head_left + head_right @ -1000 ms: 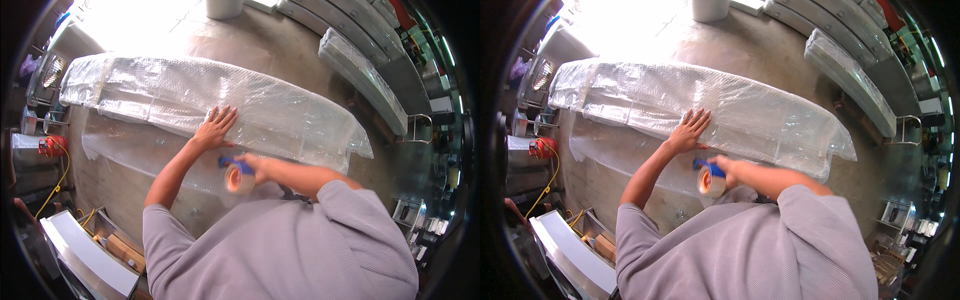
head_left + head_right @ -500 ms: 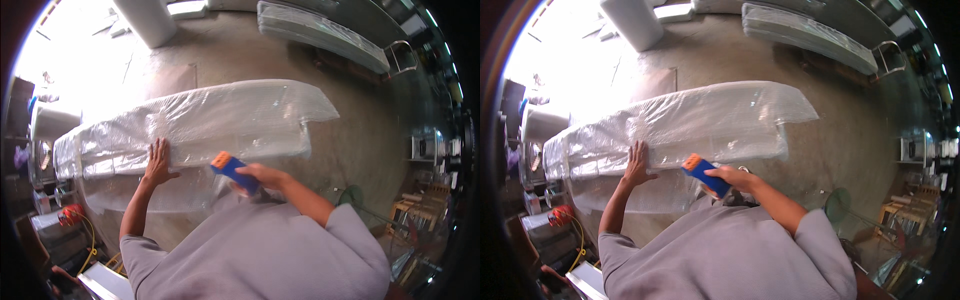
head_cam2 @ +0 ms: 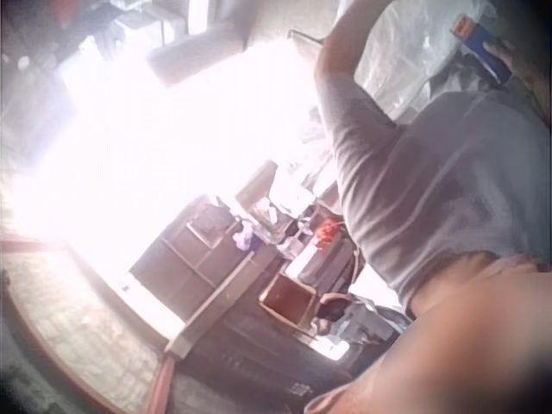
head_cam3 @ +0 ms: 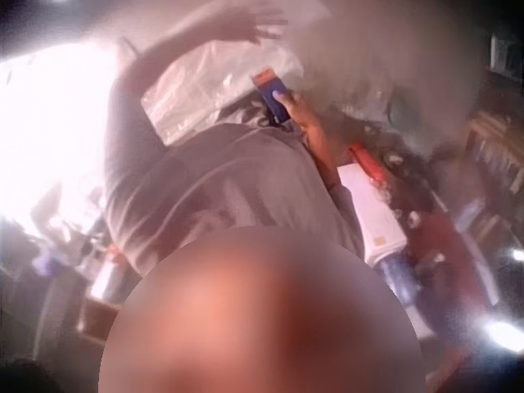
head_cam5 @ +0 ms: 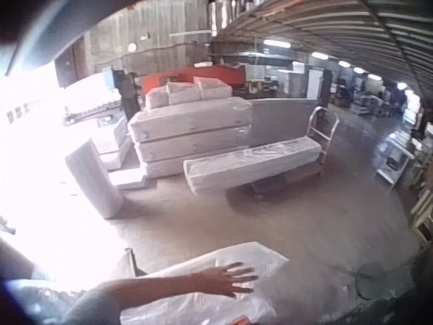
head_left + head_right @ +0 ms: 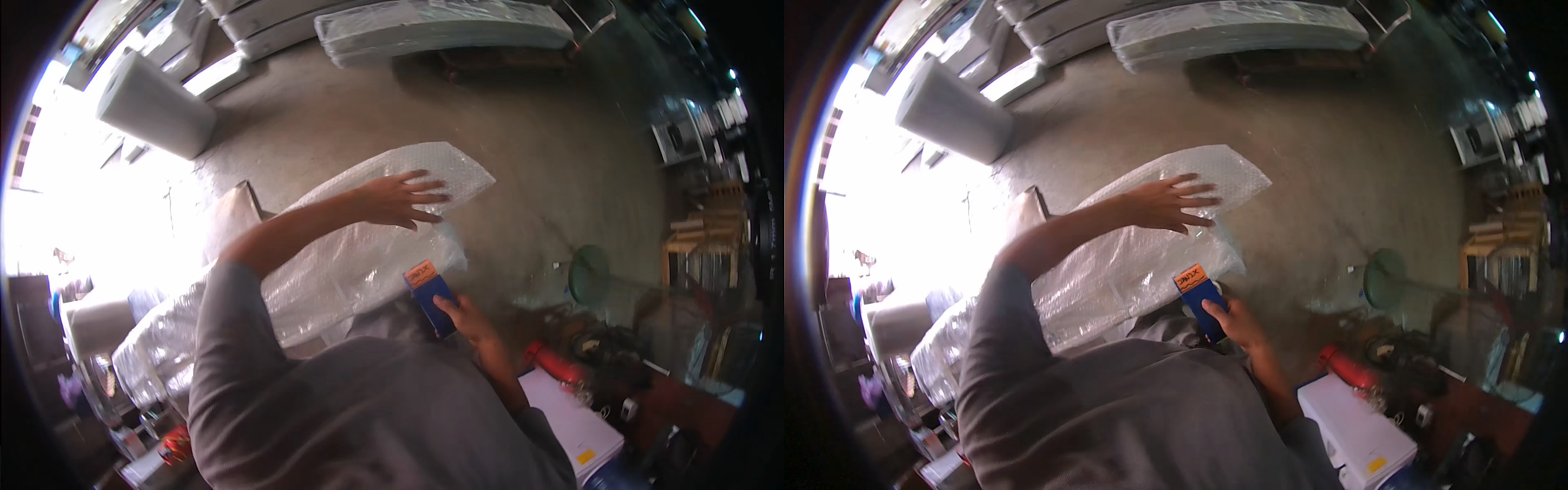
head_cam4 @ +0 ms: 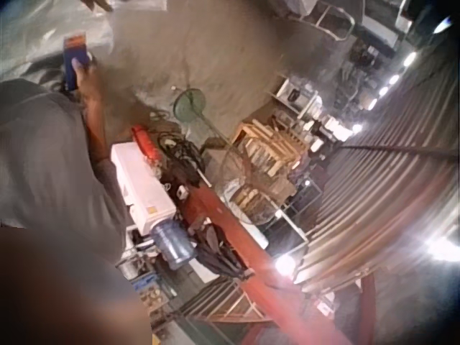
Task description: The person wraps long rectangular objects with bubble wrap and secures them using a handheld tape dispenser. They repeatedly fold the bubble wrap around each item and apply tape to hold the wrap in place.
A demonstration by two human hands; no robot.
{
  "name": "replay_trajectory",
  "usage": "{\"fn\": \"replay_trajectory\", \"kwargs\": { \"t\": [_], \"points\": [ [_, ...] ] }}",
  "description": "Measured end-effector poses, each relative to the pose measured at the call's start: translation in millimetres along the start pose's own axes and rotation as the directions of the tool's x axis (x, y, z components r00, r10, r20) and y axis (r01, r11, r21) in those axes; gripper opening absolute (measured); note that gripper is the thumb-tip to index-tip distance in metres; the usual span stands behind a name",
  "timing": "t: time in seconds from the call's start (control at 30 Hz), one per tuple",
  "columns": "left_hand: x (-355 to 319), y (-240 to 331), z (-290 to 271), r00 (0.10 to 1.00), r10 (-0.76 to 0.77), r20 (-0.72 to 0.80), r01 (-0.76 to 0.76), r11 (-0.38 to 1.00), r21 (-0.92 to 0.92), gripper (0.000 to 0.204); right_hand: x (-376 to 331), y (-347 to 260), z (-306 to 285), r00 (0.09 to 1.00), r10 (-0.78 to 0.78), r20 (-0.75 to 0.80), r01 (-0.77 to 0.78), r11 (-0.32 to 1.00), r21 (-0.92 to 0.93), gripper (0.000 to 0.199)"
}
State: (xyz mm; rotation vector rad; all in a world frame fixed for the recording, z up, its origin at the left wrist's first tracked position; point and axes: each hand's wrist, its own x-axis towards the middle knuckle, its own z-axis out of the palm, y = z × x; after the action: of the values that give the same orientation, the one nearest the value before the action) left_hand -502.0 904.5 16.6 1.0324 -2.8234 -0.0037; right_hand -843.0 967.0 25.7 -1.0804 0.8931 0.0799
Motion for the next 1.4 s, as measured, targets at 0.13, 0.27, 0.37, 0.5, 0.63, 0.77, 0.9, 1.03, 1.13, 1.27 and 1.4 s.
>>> {"fn": "replay_trajectory", "kwargs": {
  "t": [0.13, 0.27, 0.37, 0.5, 0.63, 0.77, 0.9, 1.03, 1.13, 1.27, 1.4],
  "points": [
    [70.5, -72.1, 38.3, 0.821, 0.570, 0.034, -0.569, 0.822, -0.040, 0.041, -8.8, -15.4, 20.3, 0.933, -0.226, -0.282, 0.145, 0.949, -0.282, 0.056],
    [114.1, -89.3, 80.0, 0.623, 0.779, 0.065, -0.760, 0.624, -0.184, 0.053, -9.3, -37.2, 42.0, 0.872, -0.103, -0.478, 0.010, 0.981, -0.192, 0.058],
    [138.5, -87.3, 104.0, 0.586, 0.808, 0.056, -0.771, 0.578, -0.269, 0.054, 0.5, -60.2, 52.9, 0.896, -0.067, -0.438, 0.022, 0.994, -0.108, 0.059],
    [151.7, -80.3, 121.9, 0.633, 0.770, 0.081, -0.708, 0.618, -0.341, 0.052, 57.4, -103.3, 52.5, 0.946, -0.068, -0.317, 0.004, 0.980, -0.199, 0.060],
    [152.0, -79.5, 128.2, 0.703, 0.708, 0.065, -0.632, 0.664, -0.400, 0.045, 143.9, -141.8, 68.2, 0.953, -0.077, -0.294, -0.029, 0.940, -0.339, 0.062],
    [148.5, -80.3, 128.1, 0.744, 0.664, 0.073, -0.600, 0.712, -0.365, 0.042, 199.8, -156.0, 82.8, 0.938, -0.014, -0.347, -0.166, 0.860, -0.483, 0.070],
    [147.3, -80.9, 125.2, 0.756, 0.653, 0.035, -0.600, 0.714, -0.361, 0.040, 212.4, -156.4, 85.9, 0.890, 0.042, -0.453, -0.295, 0.812, -0.504, 0.073],
    [144.4, -85.7, 125.4, 0.772, 0.634, 0.055, -0.582, 0.738, -0.340, 0.040, 205.0, -156.7, 87.2, 0.900, 0.100, -0.425, -0.325, 0.804, -0.498, 0.073],
    [138.6, -91.6, 131.4, 0.816, 0.569, -0.101, -0.569, 0.759, -0.316, 0.039, 197.0, -155.7, 88.9, 0.898, 0.074, -0.433, -0.324, 0.778, -0.539, 0.073],
    [133.1, -95.2, 141.9, 0.805, 0.535, -0.255, -0.593, 0.738, -0.322, 0.040, 185.8, -152.0, 90.1, 0.884, 0.146, -0.443, -0.382, 0.772, -0.508, 0.074],
    [132.7, -96.9, 146.1, 0.803, 0.532, -0.269, -0.595, 0.739, -0.316, 0.040, 163.3, -140.9, 83.3, 0.864, 0.239, -0.443, -0.454, 0.750, -0.480, 0.075]
  ]
}}
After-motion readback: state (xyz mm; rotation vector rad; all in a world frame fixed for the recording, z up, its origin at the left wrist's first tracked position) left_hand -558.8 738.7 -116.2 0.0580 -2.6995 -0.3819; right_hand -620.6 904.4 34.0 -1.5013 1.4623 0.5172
